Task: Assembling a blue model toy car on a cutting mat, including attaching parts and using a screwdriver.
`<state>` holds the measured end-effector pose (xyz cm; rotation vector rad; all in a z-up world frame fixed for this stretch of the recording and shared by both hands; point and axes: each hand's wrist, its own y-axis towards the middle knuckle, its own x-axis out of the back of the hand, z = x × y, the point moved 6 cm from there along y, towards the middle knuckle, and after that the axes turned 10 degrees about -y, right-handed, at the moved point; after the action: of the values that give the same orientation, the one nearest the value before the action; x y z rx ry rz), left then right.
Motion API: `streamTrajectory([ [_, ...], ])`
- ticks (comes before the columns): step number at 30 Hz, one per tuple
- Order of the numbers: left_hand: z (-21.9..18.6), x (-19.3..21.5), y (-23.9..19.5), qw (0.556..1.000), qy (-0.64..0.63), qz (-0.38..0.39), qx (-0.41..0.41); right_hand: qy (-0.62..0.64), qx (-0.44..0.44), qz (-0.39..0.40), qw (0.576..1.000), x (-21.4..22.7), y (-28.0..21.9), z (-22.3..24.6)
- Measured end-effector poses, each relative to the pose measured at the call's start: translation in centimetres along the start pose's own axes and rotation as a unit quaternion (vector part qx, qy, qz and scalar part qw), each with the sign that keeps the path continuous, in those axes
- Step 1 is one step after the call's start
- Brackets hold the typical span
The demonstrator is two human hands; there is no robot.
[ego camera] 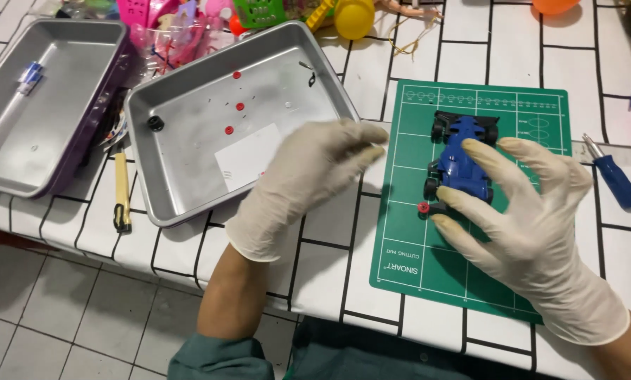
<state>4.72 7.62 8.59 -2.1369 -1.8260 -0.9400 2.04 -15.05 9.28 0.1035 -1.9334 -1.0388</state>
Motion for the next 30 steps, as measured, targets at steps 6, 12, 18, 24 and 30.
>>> streamTrajectory([
  [6, 7.3, 11.9, -4.0, 0.910, 0.291, -0.233, 0.182, 0.007, -0.010, -0.032, 0.999, 0.3, -0.6, -1.7],
  [12, 14.0, 15.1, -7.7, 0.837, 0.251, -0.240, 0.422, 0.010, -0.035, -0.029, 0.999, 0.2, -1.3, -2.5],
  [18, 15.9, 13.9, -7.0, 0.830, 0.278, -0.184, 0.447, -0.004, -0.031, -0.034, 0.999, 0.5, -1.6, -3.3],
  [24, 15.9, 14.0, -6.8, 0.833, 0.273, -0.209, 0.434, 0.006, -0.035, -0.047, 0.998, 1.0, -1.5, -3.8],
  [30, 9.9, 12.1, -3.9, 0.925, 0.171, -0.258, 0.219, -0.003, -0.055, -0.049, 0.997, 1.1, -1.5, -4.2],
])
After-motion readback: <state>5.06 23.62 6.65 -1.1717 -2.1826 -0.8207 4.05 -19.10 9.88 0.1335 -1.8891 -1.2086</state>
